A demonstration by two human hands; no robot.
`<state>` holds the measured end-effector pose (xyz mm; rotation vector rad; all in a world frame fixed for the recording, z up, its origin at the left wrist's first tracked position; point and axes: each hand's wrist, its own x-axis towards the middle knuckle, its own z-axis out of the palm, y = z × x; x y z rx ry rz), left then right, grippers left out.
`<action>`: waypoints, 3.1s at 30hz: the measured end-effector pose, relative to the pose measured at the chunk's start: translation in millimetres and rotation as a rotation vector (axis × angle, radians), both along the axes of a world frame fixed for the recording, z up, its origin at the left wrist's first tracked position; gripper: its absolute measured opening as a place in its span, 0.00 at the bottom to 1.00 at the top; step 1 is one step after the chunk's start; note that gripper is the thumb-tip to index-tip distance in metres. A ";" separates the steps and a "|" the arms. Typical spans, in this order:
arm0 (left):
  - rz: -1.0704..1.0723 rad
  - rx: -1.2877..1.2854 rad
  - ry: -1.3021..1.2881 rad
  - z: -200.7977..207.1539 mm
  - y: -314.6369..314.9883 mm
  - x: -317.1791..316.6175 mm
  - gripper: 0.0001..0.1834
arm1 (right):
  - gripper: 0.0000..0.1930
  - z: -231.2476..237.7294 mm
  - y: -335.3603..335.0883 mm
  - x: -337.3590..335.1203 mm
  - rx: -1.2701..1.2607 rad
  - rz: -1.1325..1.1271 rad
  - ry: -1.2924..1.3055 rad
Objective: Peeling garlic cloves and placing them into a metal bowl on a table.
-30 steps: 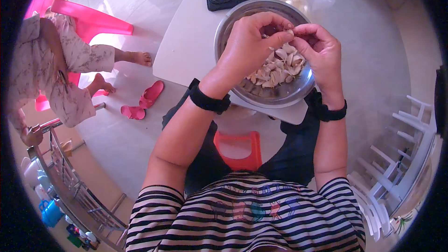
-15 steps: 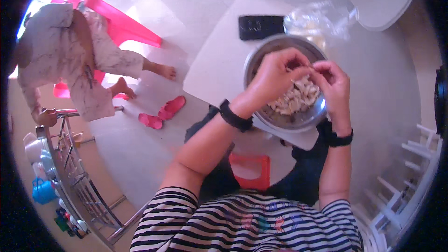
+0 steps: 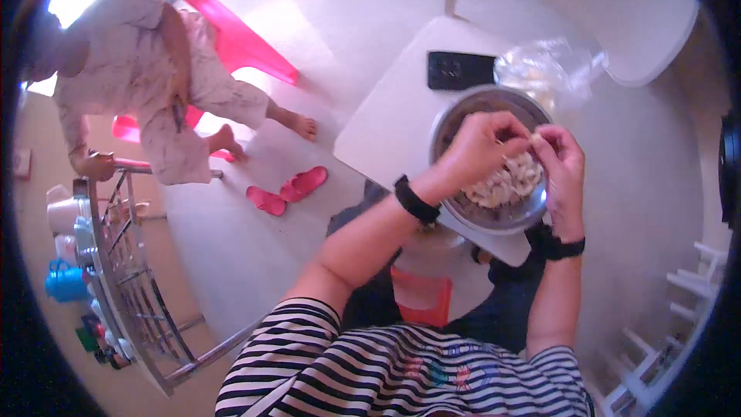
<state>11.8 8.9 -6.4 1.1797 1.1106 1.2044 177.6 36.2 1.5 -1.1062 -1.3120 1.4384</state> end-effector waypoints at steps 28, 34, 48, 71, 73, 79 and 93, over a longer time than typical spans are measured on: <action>-0.009 0.178 0.429 5.6 -0.1 -7.9 0.08 | 0.07 -7.4 5.6 1.4 0.010 0.096 0.010; -0.008 0.195 0.421 5.7 -1.5 -5.2 0.08 | 0.07 -6.7 5.7 2.3 0.011 0.105 -0.022; -0.063 0.173 0.332 1.4 0.2 -7.8 0.11 | 0.06 -5.6 7.5 4.4 -0.006 0.101 0.029; 0.004 0.136 0.329 2.3 3.8 -8.8 0.09 | 0.08 -3.9 9.0 12.6 -0.220 0.223 0.183; 0.032 0.173 0.242 -0.7 4.6 -7.4 0.09 | 0.09 -4.8 8.9 12.7 -0.225 0.222 0.200; -0.039 0.249 0.251 3.7 5.7 -10.4 0.10 | 0.10 -3.9 8.9 12.8 -0.240 0.235 0.197; -0.036 0.051 0.203 -4.4 7.0 -12.8 0.10 | 0.10 -5.5 4.5 2.2 0.189 0.087 -0.159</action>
